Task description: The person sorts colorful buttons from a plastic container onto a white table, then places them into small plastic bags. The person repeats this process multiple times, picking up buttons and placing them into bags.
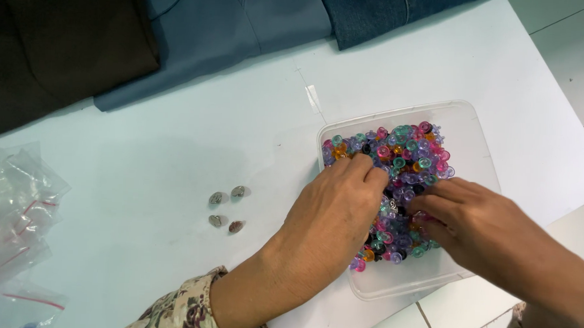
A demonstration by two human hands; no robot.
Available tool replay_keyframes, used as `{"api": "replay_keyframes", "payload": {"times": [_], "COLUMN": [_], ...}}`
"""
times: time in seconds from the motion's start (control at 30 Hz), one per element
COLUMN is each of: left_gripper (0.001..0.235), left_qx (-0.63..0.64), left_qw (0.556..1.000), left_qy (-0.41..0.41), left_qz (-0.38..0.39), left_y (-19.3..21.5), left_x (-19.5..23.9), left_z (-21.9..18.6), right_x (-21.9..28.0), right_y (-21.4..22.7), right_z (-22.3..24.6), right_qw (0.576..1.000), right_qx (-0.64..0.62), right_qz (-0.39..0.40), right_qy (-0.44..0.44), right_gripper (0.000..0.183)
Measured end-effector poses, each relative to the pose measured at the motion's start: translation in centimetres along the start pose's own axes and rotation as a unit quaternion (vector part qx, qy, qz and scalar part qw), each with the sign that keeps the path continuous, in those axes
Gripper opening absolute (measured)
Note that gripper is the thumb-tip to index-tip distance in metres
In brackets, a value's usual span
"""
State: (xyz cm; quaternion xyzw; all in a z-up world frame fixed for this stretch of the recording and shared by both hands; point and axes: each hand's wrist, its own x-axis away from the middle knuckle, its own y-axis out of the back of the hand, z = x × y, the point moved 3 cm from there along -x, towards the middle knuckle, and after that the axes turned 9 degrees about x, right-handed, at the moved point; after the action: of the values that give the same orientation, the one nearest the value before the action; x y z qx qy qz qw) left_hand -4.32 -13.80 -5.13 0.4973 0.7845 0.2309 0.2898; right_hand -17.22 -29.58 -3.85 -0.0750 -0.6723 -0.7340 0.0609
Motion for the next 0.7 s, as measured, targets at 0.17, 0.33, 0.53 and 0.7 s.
{"api": "replay_keyframes", "payload": {"times": [0.17,0.33,0.53,0.7], "left_gripper": [0.011,0.024,0.024,0.026], "left_qx": [-0.042,-0.031,0.104,0.119], "left_qw": [0.999,0.997,0.994,0.991], "left_qy": [-0.031,-0.047,-0.01,-0.004], "left_qz": [-0.008,-0.05,-0.039,-0.063], "left_y": [-1.2,-0.7,0.5,0.6], "left_x": [0.3,0.6,0.2,0.1], "left_z": [-0.1,-0.9,-1.0,-0.8], "right_x": [0.7,-0.4,-0.6,-0.4], "right_y": [3.0,4.6,4.5,4.0], "right_z": [0.9,3.3,4.2,4.5], "right_qw": [0.992,0.975,0.96,0.966], "right_qx": [-0.037,-0.098,-0.135,-0.109], "right_qz": [-0.117,-0.196,-0.236,-0.225], "right_qy": [0.011,0.048,0.064,0.067], "right_gripper": [0.027,0.03,0.036,0.045]}}
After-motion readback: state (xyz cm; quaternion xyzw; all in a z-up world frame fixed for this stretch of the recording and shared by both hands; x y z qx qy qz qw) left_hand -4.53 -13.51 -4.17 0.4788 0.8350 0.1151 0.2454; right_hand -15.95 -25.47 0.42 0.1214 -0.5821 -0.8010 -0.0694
